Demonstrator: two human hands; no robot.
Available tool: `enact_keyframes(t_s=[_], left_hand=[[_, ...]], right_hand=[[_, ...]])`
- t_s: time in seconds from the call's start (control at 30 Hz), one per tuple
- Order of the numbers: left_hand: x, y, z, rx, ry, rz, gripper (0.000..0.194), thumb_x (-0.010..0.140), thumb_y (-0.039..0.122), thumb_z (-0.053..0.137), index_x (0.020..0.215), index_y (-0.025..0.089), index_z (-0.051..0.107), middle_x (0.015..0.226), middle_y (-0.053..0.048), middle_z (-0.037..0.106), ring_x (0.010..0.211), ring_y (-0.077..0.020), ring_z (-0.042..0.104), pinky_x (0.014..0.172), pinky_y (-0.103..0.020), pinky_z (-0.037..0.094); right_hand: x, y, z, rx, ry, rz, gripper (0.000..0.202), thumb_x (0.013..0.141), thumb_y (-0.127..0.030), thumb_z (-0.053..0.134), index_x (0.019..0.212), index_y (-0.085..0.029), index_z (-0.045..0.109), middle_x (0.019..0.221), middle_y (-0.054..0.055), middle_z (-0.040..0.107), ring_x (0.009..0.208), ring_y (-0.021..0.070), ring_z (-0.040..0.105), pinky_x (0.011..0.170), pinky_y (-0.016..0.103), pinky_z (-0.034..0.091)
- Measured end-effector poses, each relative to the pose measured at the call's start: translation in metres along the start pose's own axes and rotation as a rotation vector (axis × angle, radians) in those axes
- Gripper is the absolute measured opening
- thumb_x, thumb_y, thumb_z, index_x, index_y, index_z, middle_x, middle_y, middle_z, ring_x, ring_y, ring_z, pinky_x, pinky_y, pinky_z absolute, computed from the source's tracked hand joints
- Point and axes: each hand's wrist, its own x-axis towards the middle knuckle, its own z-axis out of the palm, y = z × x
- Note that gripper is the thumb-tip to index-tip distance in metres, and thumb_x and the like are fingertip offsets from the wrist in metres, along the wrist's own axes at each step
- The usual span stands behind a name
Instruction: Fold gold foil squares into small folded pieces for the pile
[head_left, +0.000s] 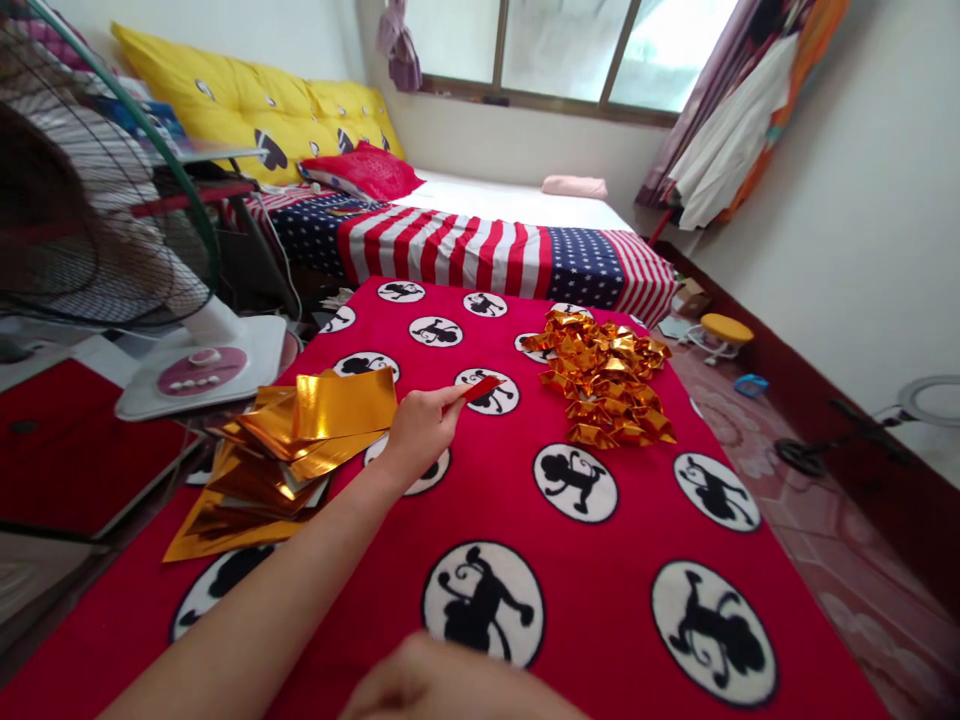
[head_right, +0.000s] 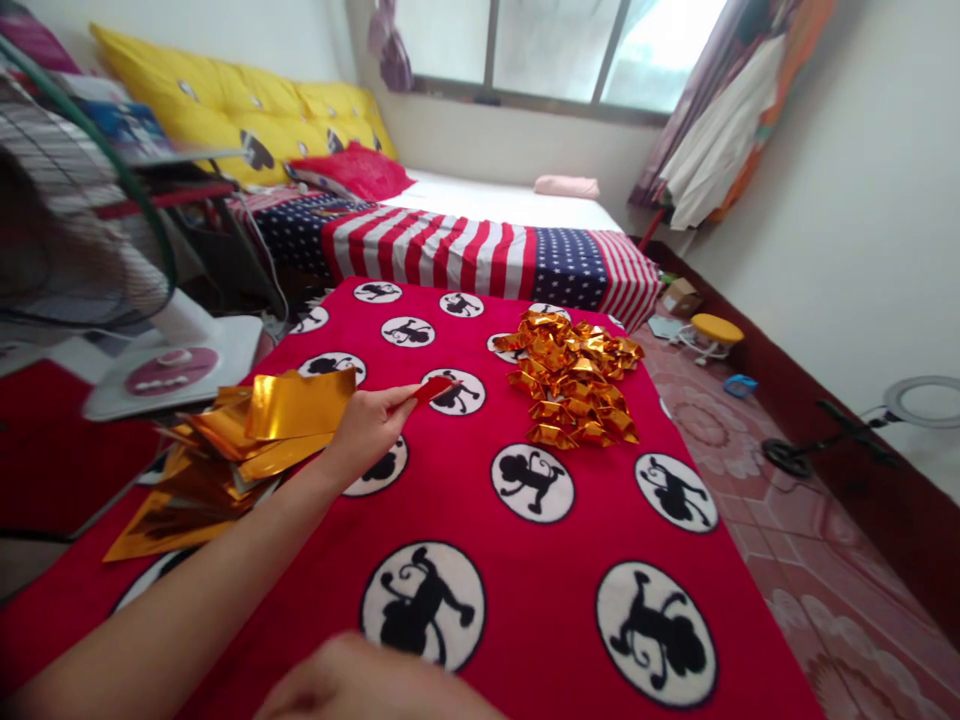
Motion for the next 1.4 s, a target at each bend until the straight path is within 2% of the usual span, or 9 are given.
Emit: enact_keyframes(t_s=[0.07, 0.2, 0.3, 0.4, 0.6, 0.8, 1.03, 1.2, 1.4], left_hand=[[-0.003, 0.0, 0.002, 0.06, -0.008, 0.043, 0.034, 0.092, 0.022, 0.049, 0.121, 0.026, 0.066, 0.096, -0.007, 0.076, 0.077, -0.0182, 0.069, 0.068, -0.025, 0.048], [-0.014, -0.007, 0.017, 0.141, -0.057, 0.192, 0.046, 0.085, 0.006, 0.046, 0.123, 0.024, 0.063, 0.118, -0.006, 0.069, 0.105, -0.022, 0.066, 0.088, -0.032, 0.052], [-0.025, -0.016, 0.033, 0.125, -0.059, 0.234, 0.045, 0.083, 0.004, 0.046, 0.12, 0.021, 0.065, 0.12, -0.008, 0.068, 0.112, -0.0238, 0.063, 0.095, -0.039, 0.051], [-0.037, -0.026, 0.046, 0.041, -0.073, 0.297, 0.044, 0.083, 0.003, 0.044, 0.116, 0.023, 0.067, 0.122, -0.006, 0.068, 0.123, -0.0235, 0.056, 0.104, -0.044, 0.045], [-0.046, -0.043, 0.05, -0.053, -0.132, 0.288, 0.045, 0.084, 0.003, 0.04, 0.11, 0.026, 0.07, 0.13, -0.005, 0.063, 0.132, -0.024, 0.046, 0.108, -0.055, 0.037], [-0.053, -0.026, 0.034, 0.134, -0.085, 0.279, 0.035, 0.086, 0.01, 0.049, 0.106, 0.029, 0.071, 0.141, -0.008, 0.051, 0.133, -0.0298, 0.041, 0.109, -0.063, 0.027], [-0.069, -0.02, 0.034, 0.014, -0.068, 0.283, 0.024, 0.089, 0.015, 0.05, 0.093, 0.022, 0.073, 0.094, -0.007, 0.068, 0.091, -0.0193, 0.061, 0.082, -0.035, 0.052], [-0.067, -0.032, 0.031, -0.167, -0.05, 0.225, 0.025, 0.088, 0.008, 0.049, 0.088, 0.02, 0.071, 0.092, -0.005, 0.069, 0.089, -0.0168, 0.062, 0.083, -0.032, 0.051], [-0.086, -0.014, 0.033, -0.053, -0.082, 0.167, 0.025, 0.09, 0.016, 0.048, 0.104, 0.021, 0.067, 0.11, -0.009, 0.064, 0.107, -0.0228, 0.057, 0.094, -0.041, 0.05]], right_hand=[[-0.005, -0.009, -0.034, 0.116, 0.145, 0.006, 0.048, 0.086, -0.058, 0.049, 0.079, -0.012, 0.063, 0.074, 0.005, 0.067, 0.061, 0.0124, 0.065, 0.052, 0.017, 0.046], [-0.014, -0.023, -0.111, 0.002, 1.025, -0.239, 0.025, 0.08, -0.037, 0.06, 0.091, -0.015, 0.06, 0.085, 0.005, 0.065, 0.062, 0.0112, 0.061, 0.048, 0.018, 0.044], [-0.012, -0.018, -0.136, -0.273, 1.292, -0.378, 0.041, 0.072, -0.02, 0.063, 0.113, -0.019, 0.056, 0.111, 0.01, 0.059, 0.086, 0.017, 0.062, 0.054, 0.021, 0.049], [-0.006, -0.006, -0.134, -0.401, 1.323, -0.476, 0.046, 0.074, -0.01, 0.055, 0.118, -0.022, 0.057, 0.122, 0.01, 0.051, 0.089, 0.0165, 0.061, 0.054, 0.022, 0.05], [-0.006, 0.006, -0.129, -0.637, 1.207, -0.454, 0.029, 0.08, -0.006, 0.054, 0.095, -0.025, 0.071, 0.116, 0.007, 0.054, 0.093, 0.0168, 0.058, 0.068, 0.027, 0.052], [-0.009, 0.001, -0.128, -0.905, 1.204, -0.441, 0.022, 0.082, -0.008, 0.06, 0.081, -0.026, 0.073, 0.097, 0.004, 0.063, 0.094, 0.0198, 0.054, 0.085, 0.037, 0.047], [-0.01, 0.001, -0.122, -0.963, 1.097, -0.389, 0.018, 0.09, -0.017, 0.056, 0.087, -0.025, 0.072, 0.086, 0.004, 0.068, 0.086, 0.02, 0.053, 0.078, 0.034, 0.046], [-0.01, 0.004, -0.123, -0.905, 1.08, -0.341, 0.011, 0.084, -0.017, 0.064, 0.086, -0.025, 0.071, 0.086, 0.003, 0.066, 0.085, 0.0184, 0.057, 0.078, 0.032, 0.046], [-0.008, 0.004, -0.126, -0.932, 1.053, -0.306, 0.011, 0.085, -0.018, 0.063, 0.085, -0.024, 0.072, 0.085, 0.003, 0.064, 0.083, 0.0178, 0.057, 0.076, 0.031, 0.045]])
